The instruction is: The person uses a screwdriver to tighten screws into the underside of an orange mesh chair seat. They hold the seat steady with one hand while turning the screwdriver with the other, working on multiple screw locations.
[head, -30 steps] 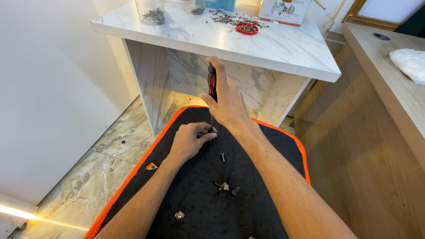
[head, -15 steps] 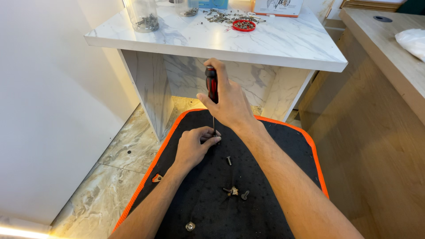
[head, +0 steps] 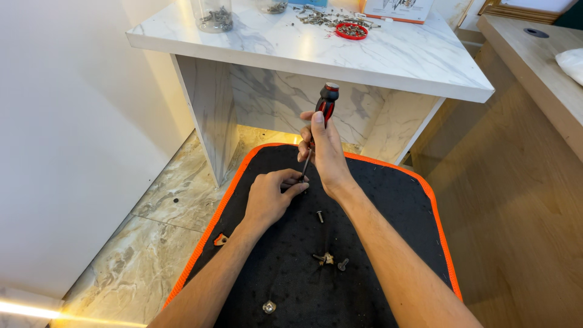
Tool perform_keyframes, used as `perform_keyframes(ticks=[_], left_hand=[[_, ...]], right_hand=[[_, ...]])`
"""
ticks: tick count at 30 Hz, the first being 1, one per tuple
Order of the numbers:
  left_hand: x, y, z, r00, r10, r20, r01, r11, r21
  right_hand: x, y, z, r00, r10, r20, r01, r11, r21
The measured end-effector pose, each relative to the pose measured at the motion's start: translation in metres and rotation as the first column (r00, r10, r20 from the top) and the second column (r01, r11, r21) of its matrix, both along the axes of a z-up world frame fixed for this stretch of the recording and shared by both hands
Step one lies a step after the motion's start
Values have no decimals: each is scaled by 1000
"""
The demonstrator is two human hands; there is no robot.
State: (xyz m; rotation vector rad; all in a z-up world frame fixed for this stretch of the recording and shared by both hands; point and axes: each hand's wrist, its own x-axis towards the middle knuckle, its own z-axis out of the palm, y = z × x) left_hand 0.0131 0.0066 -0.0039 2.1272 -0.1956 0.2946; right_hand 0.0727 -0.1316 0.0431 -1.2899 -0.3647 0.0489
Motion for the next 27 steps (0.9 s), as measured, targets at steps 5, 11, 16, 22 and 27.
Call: perform_keyframes(ticks=[5, 11, 16, 22, 27], left_hand=[[1, 0, -4, 994, 78, 79, -83, 995, 59], [-1, -1, -11, 984, 141, 107, -160, 966, 201], [4, 3, -17, 964, 103, 247, -153, 968, 196], [-1, 4, -16, 991, 43, 125, -61, 988, 141], [-1, 5, -13, 996, 39, 76, -52, 982, 181]], right_hand=[[-16, 6, 0, 999, 11, 30, -6, 987, -160], [-22, 2, 49, 988, -144, -57, 132, 976, -171], [-26, -37, 81, 786, -317, 530, 434, 894, -109], [-75, -53, 19, 985, -74, 156, 159, 38, -987], [-67, -58, 40, 960, -178, 217, 255, 226, -940]])
